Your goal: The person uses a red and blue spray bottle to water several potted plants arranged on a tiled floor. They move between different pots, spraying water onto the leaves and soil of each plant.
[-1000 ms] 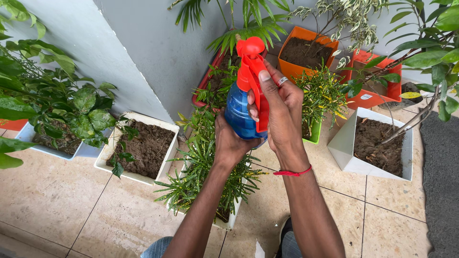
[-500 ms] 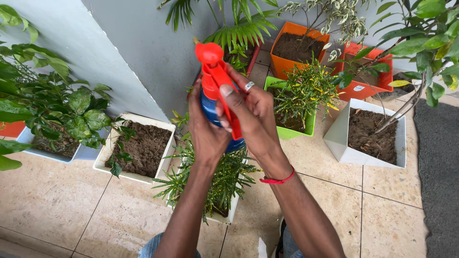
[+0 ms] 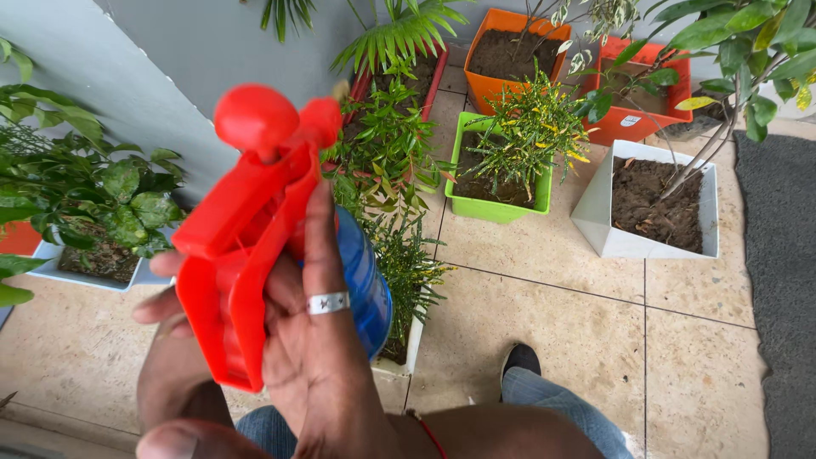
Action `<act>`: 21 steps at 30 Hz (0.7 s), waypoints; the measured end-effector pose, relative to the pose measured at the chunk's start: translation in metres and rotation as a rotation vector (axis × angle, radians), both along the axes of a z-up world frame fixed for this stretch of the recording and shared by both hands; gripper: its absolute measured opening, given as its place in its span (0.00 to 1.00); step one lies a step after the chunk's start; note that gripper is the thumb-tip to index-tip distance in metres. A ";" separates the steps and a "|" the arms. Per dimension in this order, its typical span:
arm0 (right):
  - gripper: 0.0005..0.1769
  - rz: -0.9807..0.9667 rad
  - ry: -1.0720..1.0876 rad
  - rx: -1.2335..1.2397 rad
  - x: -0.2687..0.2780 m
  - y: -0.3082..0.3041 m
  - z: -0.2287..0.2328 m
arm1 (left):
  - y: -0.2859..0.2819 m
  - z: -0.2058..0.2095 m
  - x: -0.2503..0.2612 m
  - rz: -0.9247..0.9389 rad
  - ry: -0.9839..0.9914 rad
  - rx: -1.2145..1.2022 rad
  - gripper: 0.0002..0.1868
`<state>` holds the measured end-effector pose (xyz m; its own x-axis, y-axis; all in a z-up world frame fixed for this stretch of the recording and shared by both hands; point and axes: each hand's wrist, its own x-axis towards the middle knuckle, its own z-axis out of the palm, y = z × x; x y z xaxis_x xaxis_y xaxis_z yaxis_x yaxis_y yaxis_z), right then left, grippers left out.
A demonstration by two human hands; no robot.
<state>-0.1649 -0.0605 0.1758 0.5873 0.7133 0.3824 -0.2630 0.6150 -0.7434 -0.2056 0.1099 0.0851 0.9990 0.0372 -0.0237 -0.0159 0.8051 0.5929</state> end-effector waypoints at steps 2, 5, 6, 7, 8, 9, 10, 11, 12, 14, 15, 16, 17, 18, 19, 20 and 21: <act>0.61 0.026 -0.057 -0.065 -0.011 -0.004 -0.015 | -0.003 -0.008 -0.013 0.053 0.126 0.116 0.35; 0.63 0.038 -0.198 -0.215 -0.025 -0.018 -0.045 | -0.012 -0.027 -0.025 0.134 0.242 0.256 0.35; 0.64 0.043 -0.248 -0.271 -0.036 -0.022 -0.053 | -0.017 -0.035 -0.031 0.160 0.278 0.300 0.35; 0.65 0.040 -0.311 -0.331 -0.045 -0.027 -0.063 | -0.023 -0.043 -0.038 0.185 0.316 0.343 0.35; 0.65 0.022 -0.385 -0.385 -0.050 -0.032 -0.071 | -0.028 -0.052 -0.039 0.208 0.336 0.389 0.35; 0.66 0.006 -0.460 -0.440 -0.052 -0.037 -0.079 | -0.033 -0.061 -0.040 0.234 0.359 0.435 0.35; 0.67 -0.019 -0.530 -0.496 -0.056 -0.042 -0.085 | -0.041 -0.071 -0.041 0.248 0.388 0.477 0.35; 0.67 -0.052 -0.591 -0.546 -0.059 -0.047 -0.091 | -0.048 -0.080 -0.041 0.259 0.411 0.525 0.35; 0.68 -0.088 -0.649 -0.604 -0.064 -0.052 -0.096 | -0.056 -0.091 -0.044 0.266 0.431 0.571 0.35; 0.69 -0.173 -0.762 -0.710 -0.073 -0.061 -0.105 | -0.073 -0.114 -0.046 0.278 0.454 0.666 0.35; 0.70 -0.234 -0.841 -0.779 -0.074 -0.066 -0.109 | -0.083 -0.124 -0.045 0.284 0.456 0.718 0.35; 0.70 -0.279 -0.929 -0.841 -0.075 -0.068 -0.114 | -0.089 -0.133 -0.047 0.302 0.469 0.770 0.35; 0.66 -0.200 -0.609 -0.768 -0.078 -0.071 -0.119 | -0.096 -0.141 -0.049 0.307 0.461 0.832 0.35; 0.62 -0.107 -0.289 -0.683 -0.081 -0.071 -0.126 | -0.102 -0.148 -0.054 0.322 0.460 0.892 0.35; 0.58 -0.010 0.031 -0.593 -0.083 -0.073 -0.134 | -0.108 -0.153 -0.059 0.337 0.464 0.950 0.35; 0.56 -0.015 0.077 -0.544 -0.079 -0.076 -0.141 | -0.111 -0.157 -0.060 0.358 0.325 1.083 0.35; 0.54 -0.020 0.125 -0.496 -0.072 -0.080 -0.148 | -0.114 -0.159 -0.064 0.401 0.159 1.234 0.35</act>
<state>-0.2365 -0.1409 0.0274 0.6222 0.7795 -0.0729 -0.3601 0.2022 -0.9108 -0.2694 -0.0037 -0.0734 0.9027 0.4121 0.1236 0.0120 -0.3113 0.9502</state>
